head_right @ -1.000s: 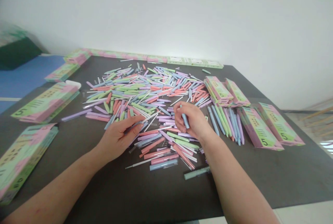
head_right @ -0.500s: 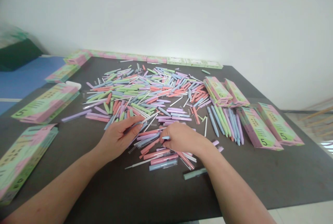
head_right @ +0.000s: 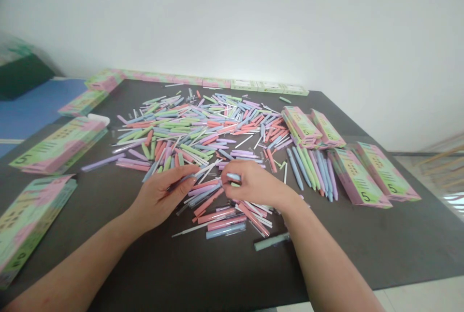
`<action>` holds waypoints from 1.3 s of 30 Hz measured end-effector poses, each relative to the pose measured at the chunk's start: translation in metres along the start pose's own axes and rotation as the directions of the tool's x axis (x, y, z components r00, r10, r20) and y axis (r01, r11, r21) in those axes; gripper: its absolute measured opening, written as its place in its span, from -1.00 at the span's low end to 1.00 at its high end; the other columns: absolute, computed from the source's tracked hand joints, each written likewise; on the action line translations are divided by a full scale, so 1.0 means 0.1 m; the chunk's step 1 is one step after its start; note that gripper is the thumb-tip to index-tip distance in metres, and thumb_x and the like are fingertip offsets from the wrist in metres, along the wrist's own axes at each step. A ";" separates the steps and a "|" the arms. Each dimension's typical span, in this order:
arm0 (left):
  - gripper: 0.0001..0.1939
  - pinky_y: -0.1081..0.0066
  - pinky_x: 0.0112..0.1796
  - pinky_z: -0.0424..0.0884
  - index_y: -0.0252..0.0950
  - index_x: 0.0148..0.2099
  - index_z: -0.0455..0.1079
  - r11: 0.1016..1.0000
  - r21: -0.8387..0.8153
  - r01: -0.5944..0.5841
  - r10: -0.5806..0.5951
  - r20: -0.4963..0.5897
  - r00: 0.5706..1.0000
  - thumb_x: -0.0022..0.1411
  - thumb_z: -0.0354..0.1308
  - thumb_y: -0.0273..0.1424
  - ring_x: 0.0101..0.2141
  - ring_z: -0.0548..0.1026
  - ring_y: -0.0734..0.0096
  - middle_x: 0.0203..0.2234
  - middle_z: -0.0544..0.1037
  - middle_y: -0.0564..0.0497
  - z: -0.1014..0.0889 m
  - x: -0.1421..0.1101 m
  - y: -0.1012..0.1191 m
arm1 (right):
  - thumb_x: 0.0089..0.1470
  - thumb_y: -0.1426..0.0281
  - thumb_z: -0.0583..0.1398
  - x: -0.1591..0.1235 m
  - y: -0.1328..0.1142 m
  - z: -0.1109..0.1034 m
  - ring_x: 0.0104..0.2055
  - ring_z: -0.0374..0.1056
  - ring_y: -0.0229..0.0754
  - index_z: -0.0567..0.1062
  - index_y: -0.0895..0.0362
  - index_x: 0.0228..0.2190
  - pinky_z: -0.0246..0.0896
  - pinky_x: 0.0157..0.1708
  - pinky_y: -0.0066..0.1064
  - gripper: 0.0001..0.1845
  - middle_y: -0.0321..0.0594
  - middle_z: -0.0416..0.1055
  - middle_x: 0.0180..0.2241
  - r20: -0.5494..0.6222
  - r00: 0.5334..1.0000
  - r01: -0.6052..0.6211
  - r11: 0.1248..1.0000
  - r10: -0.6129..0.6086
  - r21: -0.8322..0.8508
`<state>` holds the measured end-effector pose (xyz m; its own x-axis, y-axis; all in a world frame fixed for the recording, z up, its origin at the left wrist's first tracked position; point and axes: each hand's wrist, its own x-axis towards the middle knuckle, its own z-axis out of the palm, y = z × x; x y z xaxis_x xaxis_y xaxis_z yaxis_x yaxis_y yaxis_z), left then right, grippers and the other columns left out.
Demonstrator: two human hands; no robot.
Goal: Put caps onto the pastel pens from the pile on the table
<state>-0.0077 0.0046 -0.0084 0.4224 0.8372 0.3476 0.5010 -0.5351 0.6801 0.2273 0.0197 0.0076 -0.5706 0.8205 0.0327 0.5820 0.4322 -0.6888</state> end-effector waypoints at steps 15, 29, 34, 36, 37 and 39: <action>-0.74 0.59 -0.38 0.39 -0.36 -0.03 0.49 0.998 -0.026 -0.064 0.063 -0.039 0.997 0.29 0.07 -0.42 -0.49 0.48 0.55 -0.41 0.60 0.02 0.00 -0.01 0.03 | -0.02 0.31 0.32 -0.07 -0.08 -0.01 -0.65 0.17 -0.38 0.58 0.15 -0.35 -0.03 -0.69 -0.50 -0.82 -0.24 0.49 -0.51 -0.476 0.858 0.132 0.812 0.195 0.569; -0.74 0.61 -0.29 0.40 -0.37 -0.01 0.47 0.995 -0.043 -0.089 0.088 -0.021 0.996 0.29 0.08 -0.45 -0.38 0.54 0.52 -0.31 0.62 -0.03 0.00 -0.01 0.02 | 0.05 0.34 0.30 -0.09 -0.12 -0.02 -0.62 0.13 -0.43 0.58 0.13 -0.35 -0.08 -0.67 -0.53 -0.88 -0.27 0.48 -0.47 -0.465 0.876 0.122 0.877 0.124 0.464; -0.74 0.60 -0.30 0.41 -0.36 -0.01 0.47 0.996 -0.042 -0.085 0.084 -0.022 0.996 0.29 0.08 -0.45 -0.40 0.54 0.53 -0.32 0.62 -0.02 0.01 -0.01 0.01 | 0.06 0.35 0.29 -0.10 -0.10 -0.03 -0.63 0.11 -0.44 0.58 0.12 -0.34 -0.07 -0.67 -0.53 -0.89 -0.28 0.48 -0.47 -0.467 0.874 0.126 0.867 0.132 0.481; -0.74 0.59 -0.31 0.41 -0.35 -0.01 0.47 0.995 -0.036 -0.088 0.087 -0.023 0.996 0.29 0.08 -0.45 -0.42 0.53 0.53 -0.33 0.62 -0.01 0.01 -0.01 0.00 | 0.05 0.34 0.29 -0.10 -0.10 -0.03 -0.63 0.11 -0.43 0.58 0.13 -0.34 -0.07 -0.67 -0.53 -0.88 -0.28 0.47 -0.48 -0.474 0.871 0.126 0.870 0.133 0.476; -0.74 0.59 -0.31 0.41 -0.35 -0.01 0.47 0.995 -0.034 -0.089 0.088 -0.023 0.996 0.30 0.08 -0.44 -0.42 0.53 0.53 -0.33 0.62 -0.01 0.01 -0.02 0.00 | 0.05 0.34 0.30 -0.10 -0.10 -0.03 -0.63 0.11 -0.42 0.58 0.13 -0.34 -0.07 -0.67 -0.52 -0.87 -0.28 0.47 -0.49 -0.476 0.869 0.125 0.873 0.133 0.472; -0.74 0.58 -0.31 0.42 -0.35 -0.01 0.47 0.996 -0.034 -0.083 0.082 -0.018 0.996 0.30 0.07 -0.44 -0.42 0.53 0.52 -0.33 0.63 -0.02 0.00 -0.02 0.01 | 0.05 0.33 0.30 -0.10 -0.11 -0.03 -0.63 0.11 -0.42 0.58 0.13 -0.35 -0.08 -0.68 -0.52 -0.87 -0.29 0.45 -0.51 -0.477 0.869 0.120 0.879 0.133 0.463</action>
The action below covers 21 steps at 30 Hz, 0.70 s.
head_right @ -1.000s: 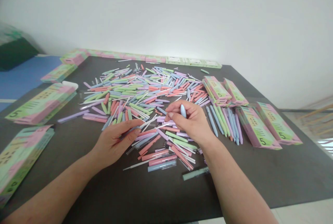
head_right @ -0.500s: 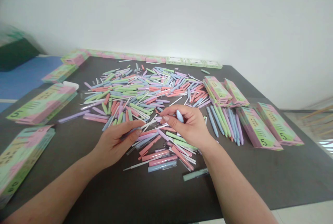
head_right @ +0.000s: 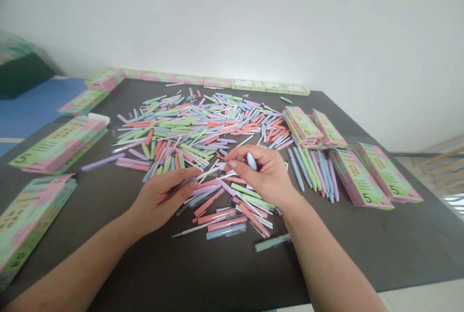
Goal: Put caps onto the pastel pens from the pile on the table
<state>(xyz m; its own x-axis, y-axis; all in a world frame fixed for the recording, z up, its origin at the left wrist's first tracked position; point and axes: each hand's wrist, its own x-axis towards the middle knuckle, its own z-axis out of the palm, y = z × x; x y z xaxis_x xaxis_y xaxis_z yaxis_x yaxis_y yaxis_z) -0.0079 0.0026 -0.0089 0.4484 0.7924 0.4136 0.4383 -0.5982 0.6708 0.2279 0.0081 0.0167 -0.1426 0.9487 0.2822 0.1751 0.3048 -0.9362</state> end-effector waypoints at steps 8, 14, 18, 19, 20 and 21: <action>-0.72 0.53 -0.27 0.44 -0.32 0.01 0.47 1.000 -0.005 0.016 -0.016 0.022 1.000 0.31 0.06 -0.40 -0.35 0.57 0.44 -0.29 0.63 -0.05 -0.01 0.00 0.00 | 0.04 0.31 0.29 0.00 -0.03 -0.01 -0.62 0.15 -0.37 0.59 0.13 -0.37 -0.04 -0.66 -0.50 -0.86 -0.28 0.44 -0.53 -0.009 1.000 0.025 0.994 -0.026 -0.106; -0.72 0.54 -0.27 0.44 -0.33 0.02 0.47 1.000 -0.001 0.023 -0.023 0.029 0.999 0.31 0.06 -0.41 -0.38 0.56 0.46 -0.31 0.63 -0.05 -0.01 0.01 0.01 | 0.04 0.33 0.30 0.00 -0.02 -0.02 -0.57 0.26 -0.35 0.59 0.11 -0.36 0.06 -0.62 -0.51 -0.89 -0.27 0.48 -0.50 0.008 1.000 0.015 0.998 -0.015 -0.054; -0.73 0.55 -0.28 0.42 -0.35 0.00 0.47 1.000 -0.005 0.011 -0.011 0.019 1.000 0.31 0.06 -0.42 -0.40 0.54 0.49 -0.32 0.62 -0.04 -0.01 0.00 0.01 | 0.05 0.30 0.29 0.00 -0.01 -0.01 -0.56 0.33 -0.29 0.59 0.13 -0.33 0.11 -0.64 -0.49 -0.84 -0.23 0.51 -0.51 0.028 0.999 -0.024 0.999 0.022 0.043; -0.73 0.56 -0.28 0.42 -0.34 0.00 0.47 1.000 -0.005 0.007 -0.007 0.018 1.000 0.31 0.06 -0.43 -0.40 0.54 0.49 -0.32 0.62 -0.04 -0.01 0.00 0.01 | 0.05 0.30 0.29 0.00 -0.01 -0.01 -0.56 0.34 -0.28 0.59 0.13 -0.32 0.12 -0.64 -0.49 -0.83 -0.22 0.51 -0.51 0.030 0.999 -0.033 0.998 0.031 0.057; -0.73 0.56 -0.29 0.42 -0.34 0.00 0.47 1.000 -0.005 0.003 -0.003 0.017 1.000 0.30 0.06 -0.43 -0.41 0.54 0.50 -0.32 0.62 -0.04 -0.01 0.00 0.00 | 0.05 0.30 0.30 0.00 -0.01 -0.01 -0.55 0.36 -0.27 0.59 0.13 -0.32 0.14 -0.64 -0.49 -0.83 -0.21 0.52 -0.50 0.031 0.999 -0.042 0.997 0.040 0.065; -0.73 0.56 -0.29 0.42 -0.34 0.01 0.47 1.000 -0.003 0.003 -0.003 0.018 1.000 0.30 0.07 -0.43 -0.41 0.54 0.50 -0.32 0.62 -0.04 -0.01 0.00 0.00 | 0.04 0.30 0.30 0.00 -0.01 -0.01 -0.54 0.37 -0.27 0.59 0.13 -0.32 0.15 -0.64 -0.49 -0.83 -0.20 0.52 -0.50 0.033 0.998 -0.049 0.996 0.047 0.073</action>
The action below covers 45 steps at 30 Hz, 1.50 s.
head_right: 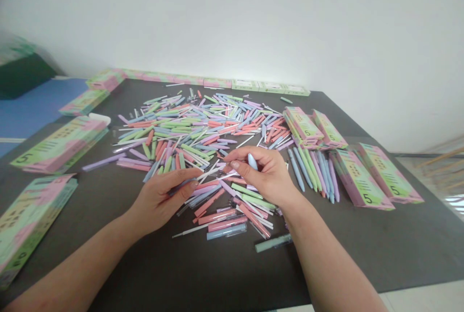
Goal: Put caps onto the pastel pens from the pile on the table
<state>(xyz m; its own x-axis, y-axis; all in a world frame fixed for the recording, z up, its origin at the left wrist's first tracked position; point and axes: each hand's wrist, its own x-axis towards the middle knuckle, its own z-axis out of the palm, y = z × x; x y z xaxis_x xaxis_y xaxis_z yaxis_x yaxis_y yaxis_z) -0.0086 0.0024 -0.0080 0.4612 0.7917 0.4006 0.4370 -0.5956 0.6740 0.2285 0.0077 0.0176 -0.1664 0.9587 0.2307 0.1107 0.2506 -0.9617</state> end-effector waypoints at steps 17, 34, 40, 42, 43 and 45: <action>-0.75 0.52 -0.29 0.38 -0.30 0.01 0.43 0.996 0.069 -0.049 0.045 0.063 0.997 0.33 0.04 -0.42 -0.31 0.56 0.44 -0.25 0.61 -0.05 0.00 0.02 -0.03 | 0.08 0.43 0.21 0.00 -0.09 0.00 -0.41 0.42 -0.23 0.57 0.10 -0.33 0.29 -0.39 -0.42 -0.88 -0.23 0.56 -0.39 0.119 0.966 0.259 0.844 -0.231 -0.469; -0.72 0.46 -0.23 0.43 -0.23 0.04 0.37 0.985 0.166 0.047 -0.082 0.205 0.975 0.38 -0.07 -0.35 -0.22 0.58 0.35 -0.17 0.60 -0.01 0.04 0.02 -0.02 | 0.04 0.35 0.27 0.05 0.11 0.12 -0.39 0.40 -0.23 0.54 0.15 -0.40 0.24 -0.38 -0.43 -0.89 -0.24 0.52 -0.43 0.152 0.988 0.077 0.946 -0.029 -0.315; -0.72 0.48 -0.25 0.41 -0.24 0.04 0.38 0.983 0.158 0.089 -0.119 0.195 0.974 0.38 -0.06 -0.35 -0.24 0.58 0.35 -0.21 0.61 0.00 0.02 0.04 0.01 | 0.04 0.34 0.28 0.06 0.14 0.11 -0.34 0.43 -0.21 0.53 0.15 -0.30 0.26 -0.37 -0.44 -0.84 -0.22 0.53 -0.38 0.168 0.986 0.025 0.977 0.011 -0.212; -0.72 0.48 -0.23 0.42 -0.26 0.03 0.40 0.983 0.159 0.093 -0.122 0.180 0.976 0.37 -0.05 -0.34 -0.27 0.58 0.35 -0.26 0.62 -0.01 0.01 0.04 0.01 | 0.05 0.33 0.27 0.06 0.14 0.10 -0.34 0.44 -0.21 0.50 0.15 -0.24 0.27 -0.40 -0.45 -0.78 -0.21 0.53 -0.37 0.169 0.985 -0.003 0.991 0.026 -0.136; -0.72 0.48 -0.22 0.42 -0.27 0.02 0.40 0.983 0.159 0.092 -0.119 0.172 0.978 0.37 -0.04 -0.35 -0.29 0.58 0.35 -0.30 0.62 -0.01 0.01 0.04 0.01 | 0.05 0.32 0.27 0.06 0.14 0.10 -0.36 0.44 -0.22 0.49 0.15 -0.22 0.27 -0.41 -0.45 -0.76 -0.21 0.54 -0.37 0.164 0.986 -0.009 0.994 0.028 -0.112; -0.72 0.48 -0.21 0.42 -0.28 0.02 0.41 0.984 0.156 0.085 -0.111 0.164 0.980 0.37 -0.03 -0.36 -0.33 0.58 0.36 -0.36 0.62 0.00 0.01 0.04 0.01 | 0.06 0.33 0.26 0.07 0.13 0.09 -0.38 0.44 -0.23 0.51 0.15 -0.25 0.27 -0.41 -0.45 -0.79 -0.22 0.53 -0.39 0.144 0.990 0.008 0.992 0.011 -0.125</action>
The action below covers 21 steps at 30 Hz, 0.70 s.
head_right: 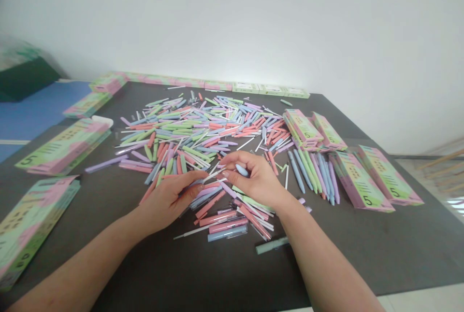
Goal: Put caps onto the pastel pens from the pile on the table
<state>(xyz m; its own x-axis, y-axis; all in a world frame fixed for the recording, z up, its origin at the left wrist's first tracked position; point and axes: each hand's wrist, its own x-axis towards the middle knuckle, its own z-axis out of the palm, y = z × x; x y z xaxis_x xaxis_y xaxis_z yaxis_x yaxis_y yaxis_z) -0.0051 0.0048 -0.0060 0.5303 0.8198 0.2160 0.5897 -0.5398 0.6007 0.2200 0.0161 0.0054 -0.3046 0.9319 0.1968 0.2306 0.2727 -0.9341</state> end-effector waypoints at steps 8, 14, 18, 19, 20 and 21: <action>-0.70 0.50 -0.18 0.40 -0.27 0.04 0.40 0.999 -0.050 0.007 -0.006 0.027 1.000 0.38 -0.06 -0.35 -0.28 0.56 0.38 -0.26 0.62 -0.01 0.00 0.02 0.01 | 0.06 0.39 0.24 0.01 0.00 0.04 -0.39 0.42 -0.23 0.54 0.15 -0.37 0.26 -0.37 -0.44 -0.91 -0.25 0.53 -0.44 -0.041 0.999 0.027 0.992 -0.033 -0.124; -0.67 0.46 -0.18 0.39 -0.28 0.08 0.39 0.997 -0.045 0.068 -0.067 0.028 0.997 0.37 -0.05 -0.32 -0.27 0.55 0.36 -0.23 0.61 -0.02 0.01 0.02 -0.02 | 0.04 0.33 0.25 0.03 0.06 0.03 -0.53 0.32 -0.32 0.50 0.13 -0.23 0.15 -0.53 -0.49 -0.77 -0.27 0.49 -0.44 -0.020 0.998 -0.062 0.993 0.065 0.103; -0.66 0.47 -0.25 0.39 -0.30 0.08 0.39 0.992 -0.066 0.110 -0.115 -0.064 0.991 0.37 -0.05 -0.30 -0.31 0.54 0.37 -0.26 0.60 -0.02 0.02 0.02 -0.09 | 0.10 0.34 0.09 0.09 0.23 -0.07 -0.70 0.05 -0.40 0.43 0.14 -0.16 -0.05 -0.69 -0.50 -0.73 -0.31 0.44 -0.49 -0.054 0.984 -0.148 0.955 0.167 0.257; -0.66 0.47 -0.26 0.39 -0.30 0.08 0.38 0.991 -0.070 0.118 -0.124 -0.086 0.988 0.37 -0.05 -0.29 -0.32 0.53 0.37 -0.26 0.60 -0.01 0.02 0.02 -0.10 | 0.09 0.38 0.05 0.11 0.27 -0.09 -0.69 0.07 -0.38 0.44 0.15 -0.18 -0.01 -0.66 -0.49 -0.72 -0.30 0.44 -0.48 -0.073 0.980 -0.170 0.964 0.188 0.203; -0.65 0.47 -0.26 0.38 -0.30 0.09 0.38 0.990 -0.070 0.125 -0.131 -0.106 0.986 0.37 -0.05 -0.29 -0.31 0.53 0.37 -0.26 0.59 -0.01 0.02 0.02 -0.11 | 0.06 0.42 0.03 0.12 0.30 -0.10 -0.66 0.13 -0.36 0.45 0.17 -0.19 0.06 -0.62 -0.48 -0.71 -0.28 0.45 -0.47 -0.083 0.975 -0.194 0.974 0.204 0.113; -0.65 0.47 -0.25 0.38 -0.30 0.09 0.38 0.989 -0.066 0.129 -0.137 -0.121 0.983 0.37 -0.04 -0.28 -0.31 0.53 0.37 -0.25 0.59 -0.02 0.02 0.02 -0.13 | 0.04 0.46 0.03 0.13 0.32 -0.10 -0.60 0.21 -0.33 0.46 0.17 -0.20 0.13 -0.56 -0.46 -0.70 -0.26 0.47 -0.44 -0.088 0.973 -0.213 0.977 0.211 -0.009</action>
<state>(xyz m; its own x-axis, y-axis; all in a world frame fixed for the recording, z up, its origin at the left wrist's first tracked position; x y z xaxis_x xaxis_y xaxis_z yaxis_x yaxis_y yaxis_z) -0.0103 0.0134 -0.0142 0.3670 0.9029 0.2236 0.6117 -0.4154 0.6732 0.2326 0.0390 -0.0188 -0.1662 0.9859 0.0208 0.2980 0.0703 -0.9520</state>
